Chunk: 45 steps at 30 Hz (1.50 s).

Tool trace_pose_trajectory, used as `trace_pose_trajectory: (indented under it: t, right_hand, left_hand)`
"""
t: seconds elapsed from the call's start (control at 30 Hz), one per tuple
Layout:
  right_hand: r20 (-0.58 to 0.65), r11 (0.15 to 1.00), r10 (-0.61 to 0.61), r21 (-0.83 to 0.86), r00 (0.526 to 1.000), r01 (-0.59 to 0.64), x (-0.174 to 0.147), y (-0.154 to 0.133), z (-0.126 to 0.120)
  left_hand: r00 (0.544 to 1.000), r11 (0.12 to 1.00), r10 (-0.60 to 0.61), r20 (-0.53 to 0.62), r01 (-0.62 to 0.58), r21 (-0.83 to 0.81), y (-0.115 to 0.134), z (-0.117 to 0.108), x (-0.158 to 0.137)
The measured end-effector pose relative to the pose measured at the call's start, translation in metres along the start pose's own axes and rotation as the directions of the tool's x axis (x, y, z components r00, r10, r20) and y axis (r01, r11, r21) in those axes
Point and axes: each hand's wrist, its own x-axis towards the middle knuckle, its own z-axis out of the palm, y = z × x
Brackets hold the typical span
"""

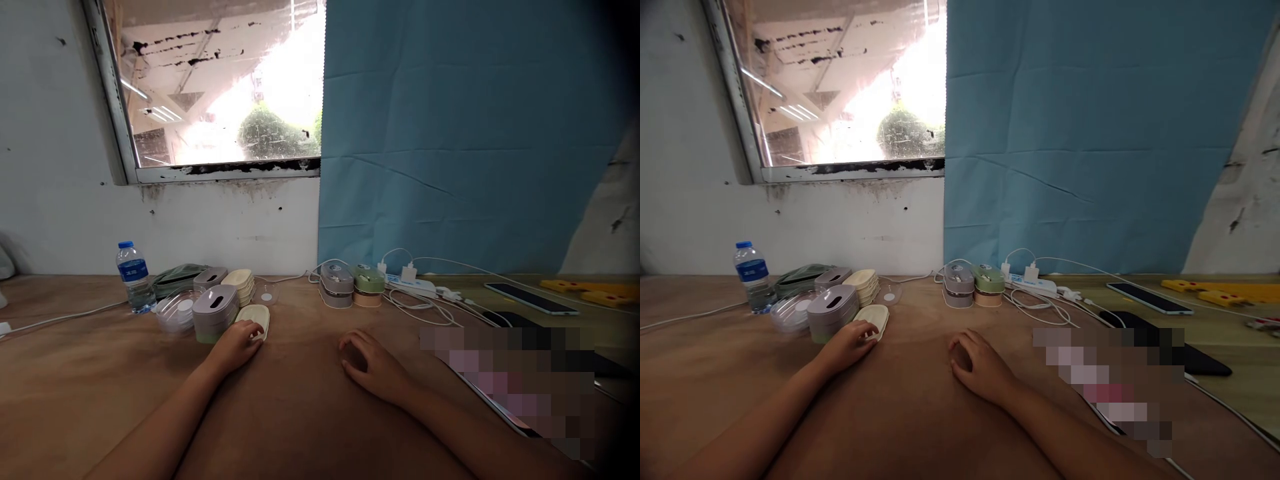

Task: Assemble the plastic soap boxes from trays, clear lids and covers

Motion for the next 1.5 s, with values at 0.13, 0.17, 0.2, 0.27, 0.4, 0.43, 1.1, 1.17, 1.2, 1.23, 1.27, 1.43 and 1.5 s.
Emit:
trace_pose_trajectory:
  t: [0.13, 0.17, 0.2, 0.27, 0.4, 0.43, 1.1, 1.17, 1.2, 1.23, 1.27, 1.43, 1.5]
  right_hand:
    - [-0.128, 0.954, -0.153, -0.278, 0.980, 0.113, 0.024, 0.009, 0.014]
    - [-0.158, 0.940, -0.172, -0.322, 0.972, 0.114, 0.034, 0.014, 0.018]
    - [-0.185, 0.933, -0.173, -0.346, 0.967, 0.100, 0.045, 0.019, 0.022]
    - [-0.262, 0.923, -0.147, -0.384, 0.954, 0.037, 0.067, 0.030, 0.029]
    - [-0.414, 0.894, -0.075, -0.431, 0.907, -0.123, 0.104, 0.053, 0.038]
    - [-0.444, 0.886, -0.059, -0.437, 0.894, -0.159, 0.110, 0.058, 0.039]
    - [-0.531, 0.852, 0.001, -0.443, 0.847, -0.279, 0.124, 0.098, 0.047]
    - [-0.509, 0.869, -0.028, -0.438, 0.860, -0.231, 0.122, 0.097, 0.045]
    - [-0.497, 0.877, -0.045, -0.435, 0.867, -0.204, 0.120, 0.096, 0.044]
    - [-0.483, 0.885, -0.063, -0.432, 0.873, -0.175, 0.118, 0.095, 0.042]
    - [-0.469, 0.892, -0.081, -0.428, 0.880, -0.146, 0.116, 0.093, 0.040]
    - [-0.446, 0.920, -0.139, -0.388, 0.884, -0.050, 0.097, 0.075, 0.032]
    - [-0.464, 0.931, -0.139, -0.363, 0.875, -0.045, 0.086, 0.064, 0.030]
  left_hand:
    - [0.999, 0.999, 0.034, -0.015, -0.034, 0.000, -0.002, 0.003, 0.003]
    - [0.999, 0.999, 0.040, -0.019, -0.040, -0.001, -0.003, 0.004, 0.003]
    - [0.999, 0.999, 0.044, -0.020, -0.044, -0.006, -0.003, 0.005, 0.004]
    - [0.999, 0.999, 0.039, -0.020, -0.039, -0.024, -0.005, 0.006, 0.003]
    - [1.000, 0.999, 0.016, -0.019, -0.017, -0.050, -0.006, 0.007, 0.002]
    - [1.000, 0.998, 0.022, -0.016, -0.022, -0.055, -0.005, 0.007, 0.002]
    - [1.000, 0.995, -0.025, -0.001, 0.025, -0.093, -0.002, 0.006, 0.003]
    - [1.000, 0.996, -0.021, -0.013, 0.020, -0.089, 0.000, 0.004, 0.002]
    - [1.000, 0.996, -0.013, -0.023, 0.011, -0.085, 0.001, 0.004, 0.001]
    - [0.999, 0.997, -0.003, -0.036, 0.000, -0.080, 0.002, 0.003, 0.001]
    - [0.999, 0.997, 0.008, -0.051, -0.012, -0.075, 0.003, 0.002, 0.001]
    - [0.992, 0.997, 0.037, -0.124, -0.045, -0.061, 0.010, -0.002, -0.001]
    - [0.989, 0.996, 0.054, -0.136, -0.063, -0.060, 0.013, -0.002, -0.001]
